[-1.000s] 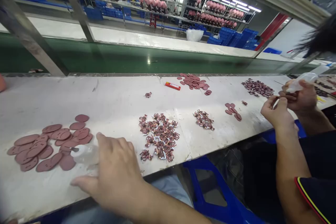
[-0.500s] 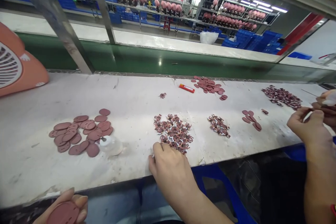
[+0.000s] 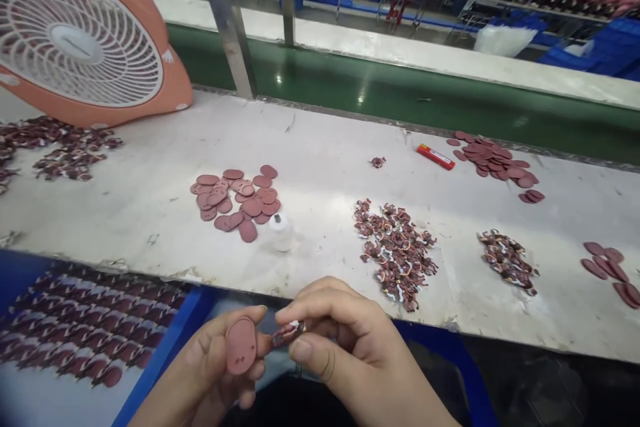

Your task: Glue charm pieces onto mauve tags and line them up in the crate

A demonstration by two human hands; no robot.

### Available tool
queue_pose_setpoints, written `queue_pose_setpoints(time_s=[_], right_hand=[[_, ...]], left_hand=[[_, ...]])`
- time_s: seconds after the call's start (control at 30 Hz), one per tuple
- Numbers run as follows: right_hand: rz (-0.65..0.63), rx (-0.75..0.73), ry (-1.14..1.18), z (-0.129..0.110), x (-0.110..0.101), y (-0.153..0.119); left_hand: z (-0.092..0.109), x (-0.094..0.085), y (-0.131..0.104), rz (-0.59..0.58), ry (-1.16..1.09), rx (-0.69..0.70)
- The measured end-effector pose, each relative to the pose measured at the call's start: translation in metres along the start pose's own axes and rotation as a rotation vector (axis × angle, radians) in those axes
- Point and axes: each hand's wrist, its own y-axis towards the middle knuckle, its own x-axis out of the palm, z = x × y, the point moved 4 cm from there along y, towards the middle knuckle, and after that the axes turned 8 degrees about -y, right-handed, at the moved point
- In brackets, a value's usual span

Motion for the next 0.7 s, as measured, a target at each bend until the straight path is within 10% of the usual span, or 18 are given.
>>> queue_pose_setpoints(time_s=[0.3, 0.7], right_hand=[[-0.056, -0.252, -0.61, -0.026, 0.014, 0.012], [-0.16, -0.298, -0.751, -0.035, 0.019, 0.017]], left_hand=[[-0.002, -0.001, 0.003, -0.204, 0.078, -0.006], [-0.007, -0.01, 0.007, -0.165, -0.001, -0.06]])
